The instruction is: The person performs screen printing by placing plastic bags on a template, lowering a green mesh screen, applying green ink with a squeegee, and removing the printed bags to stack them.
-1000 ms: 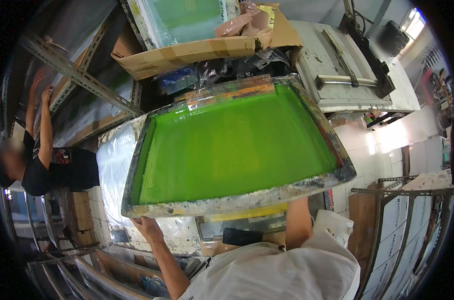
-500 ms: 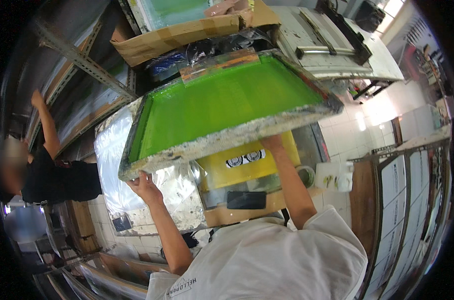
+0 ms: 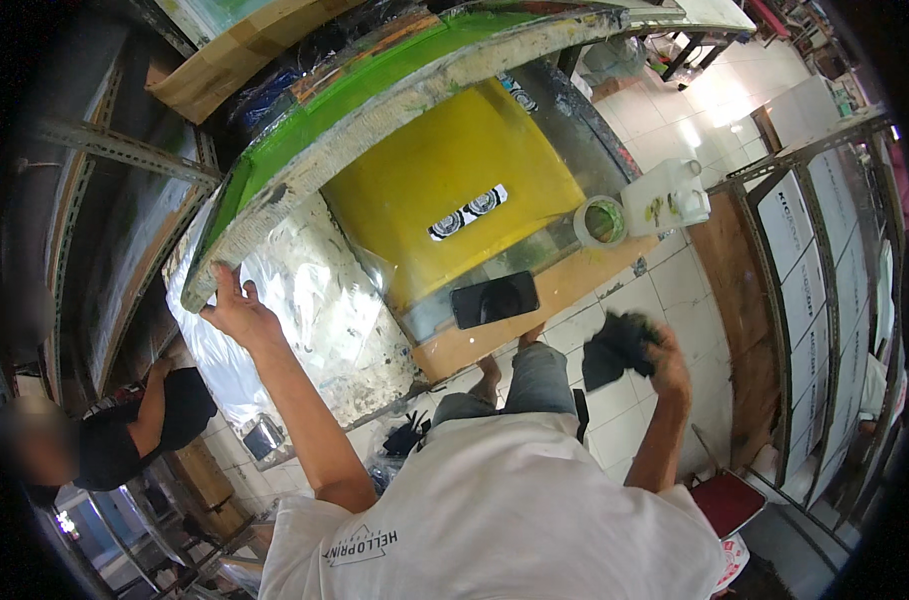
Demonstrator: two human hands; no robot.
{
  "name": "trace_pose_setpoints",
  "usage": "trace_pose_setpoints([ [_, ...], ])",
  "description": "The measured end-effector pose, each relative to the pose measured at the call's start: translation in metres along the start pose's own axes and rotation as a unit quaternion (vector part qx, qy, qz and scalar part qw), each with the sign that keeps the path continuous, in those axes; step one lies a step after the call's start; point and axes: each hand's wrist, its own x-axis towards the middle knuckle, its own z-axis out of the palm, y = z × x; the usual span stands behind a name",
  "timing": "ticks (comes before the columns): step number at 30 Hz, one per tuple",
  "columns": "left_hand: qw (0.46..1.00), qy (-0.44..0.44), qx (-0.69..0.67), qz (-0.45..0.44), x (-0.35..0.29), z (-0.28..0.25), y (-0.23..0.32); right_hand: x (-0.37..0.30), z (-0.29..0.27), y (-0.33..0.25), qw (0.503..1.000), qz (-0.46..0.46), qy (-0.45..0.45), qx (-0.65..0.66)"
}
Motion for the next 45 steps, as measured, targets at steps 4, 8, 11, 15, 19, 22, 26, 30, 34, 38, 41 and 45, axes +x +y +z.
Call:
trace_pose_setpoints([
  [4,1.000,0.008,-0.005,0.001,0.001,0.003,0.003,0.027,-0.023,0.112,0.970,0.187,0.018,-0.153],
  [8,1.000,0.005,-0.023,0.004,0.013,-0.007,0.007,0.119,0.018,0.239,0.988,0.154,0.004,-0.019],
  [11,0.998,-0.048,-0.037,-0.016,0.039,0.004,0.000,0.180,0.008,0.360,0.946,0.122,0.020,-0.300],
  [15,0.999,-0.030,-0.004,-0.024,0.053,-0.009,0.012,0.161,0.033,0.304,0.724,0.062,-0.250,-0.640],
  [19,1.000,0.009,-0.007,-0.008,0.039,0.008,0.021,0.085,0.087,0.107,0.665,0.017,-0.521,-0.535],
  [22,0.999,0.026,-0.023,-0.008,0.034,0.010,0.020,0.077,0.142,-0.048,0.763,-0.165,-0.425,-0.459],
  [26,0.998,0.049,-0.030,-0.010,0.030,0.024,0.017,0.166,0.215,-0.146,0.594,-0.581,0.044,-0.555],
  [30,1.000,-0.011,-0.001,0.028,0.025,0.028,0.022,0.234,0.253,-0.181,0.494,-0.593,0.076,-0.631],
  [34,0.899,-0.193,0.357,0.164,0.024,-0.071,-0.077,0.245,0.278,-0.196,0.470,-0.637,0.079,-0.606],
  [38,0.607,-0.406,0.674,0.115,-0.043,-0.116,-0.133,0.260,0.288,-0.208,0.502,-0.657,0.060,-0.559],
  [41,0.630,-0.374,0.665,0.145,-0.052,-0.091,-0.150,0.263,0.294,-0.217,0.515,-0.647,0.055,-0.560],
  [45,0.655,-0.378,0.641,0.132,0.003,-0.010,-0.187,0.266,0.303,-0.230,0.505,-0.646,0.047,-0.570],
])
